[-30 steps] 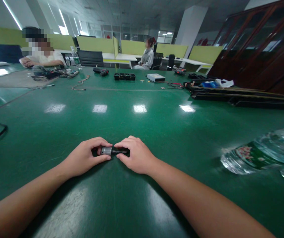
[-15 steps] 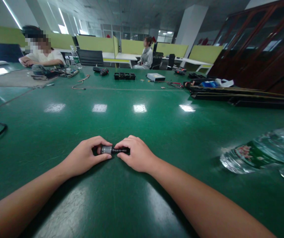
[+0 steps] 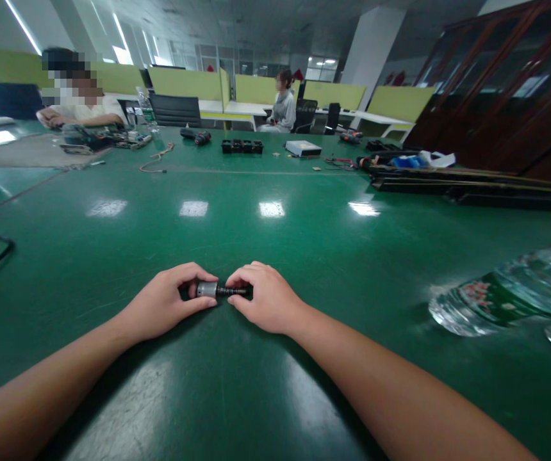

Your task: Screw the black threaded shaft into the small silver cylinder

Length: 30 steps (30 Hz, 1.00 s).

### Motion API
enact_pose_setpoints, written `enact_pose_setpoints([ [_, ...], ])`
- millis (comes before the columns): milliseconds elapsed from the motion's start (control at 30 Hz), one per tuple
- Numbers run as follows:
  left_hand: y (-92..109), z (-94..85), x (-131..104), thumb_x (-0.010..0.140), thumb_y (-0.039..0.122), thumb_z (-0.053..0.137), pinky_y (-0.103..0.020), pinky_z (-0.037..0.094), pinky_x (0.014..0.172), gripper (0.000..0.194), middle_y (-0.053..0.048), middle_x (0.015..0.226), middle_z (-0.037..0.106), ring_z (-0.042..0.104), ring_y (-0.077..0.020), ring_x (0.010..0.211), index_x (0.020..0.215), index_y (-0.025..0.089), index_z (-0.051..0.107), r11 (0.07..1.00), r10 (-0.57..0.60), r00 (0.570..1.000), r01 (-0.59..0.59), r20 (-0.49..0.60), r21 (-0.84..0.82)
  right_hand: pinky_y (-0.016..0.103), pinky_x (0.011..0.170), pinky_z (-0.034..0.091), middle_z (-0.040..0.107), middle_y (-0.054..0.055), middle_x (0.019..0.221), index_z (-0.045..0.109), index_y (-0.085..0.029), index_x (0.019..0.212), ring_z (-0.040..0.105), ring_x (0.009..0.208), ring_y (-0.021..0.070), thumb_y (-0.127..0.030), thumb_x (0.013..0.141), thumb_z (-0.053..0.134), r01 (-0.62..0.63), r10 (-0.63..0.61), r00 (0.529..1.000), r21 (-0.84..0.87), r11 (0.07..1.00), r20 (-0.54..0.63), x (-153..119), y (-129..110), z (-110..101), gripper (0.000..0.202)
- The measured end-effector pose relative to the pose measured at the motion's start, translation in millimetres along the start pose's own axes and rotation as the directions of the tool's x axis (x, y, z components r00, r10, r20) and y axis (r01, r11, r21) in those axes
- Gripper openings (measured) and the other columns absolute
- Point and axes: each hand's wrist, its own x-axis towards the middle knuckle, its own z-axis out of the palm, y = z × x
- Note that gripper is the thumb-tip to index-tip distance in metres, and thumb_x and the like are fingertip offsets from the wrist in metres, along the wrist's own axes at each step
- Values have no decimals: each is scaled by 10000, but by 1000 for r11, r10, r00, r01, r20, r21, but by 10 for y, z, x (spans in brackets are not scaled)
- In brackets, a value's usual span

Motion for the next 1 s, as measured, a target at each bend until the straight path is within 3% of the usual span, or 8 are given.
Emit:
enact_pose_setpoints([
  [400, -22, -2, 3, 783, 336, 698, -259, 430, 633, 236, 4, 784, 625, 561, -146, 672, 976, 203, 681, 1000, -8, 1000, 8, -16, 1, 289, 699, 422, 643, 12, 783, 670, -194, 815, 556, 756, 154, -141, 737, 664, -53, 50, 997, -57, 997, -53, 0, 30, -33, 94],
  [733, -22, -25, 9, 776, 358, 701, -267, 436, 627, 252, -1, 804, 644, 567, -151, 668, 971, 200, 676, 999, -38, 998, 39, -56, 19, 290, 651, 413, 625, 15, 758, 683, -209, 757, 547, 709, 155, -147, 702, 643, -233, 206, 962, -141, 962, -179, 2, 124, -84, 92],
  [1000, -34, -30, 17, 774, 367, 695, -270, 440, 629, 264, -6, 806, 645, 568, -153, 672, 978, 200, 679, 999, -40, 998, 41, -54, 19, 285, 648, 407, 635, 7, 776, 707, -231, 793, 552, 708, 149, -179, 708, 672, -203, 183, 972, -131, 970, -149, -8, 93, -51, 106],
])
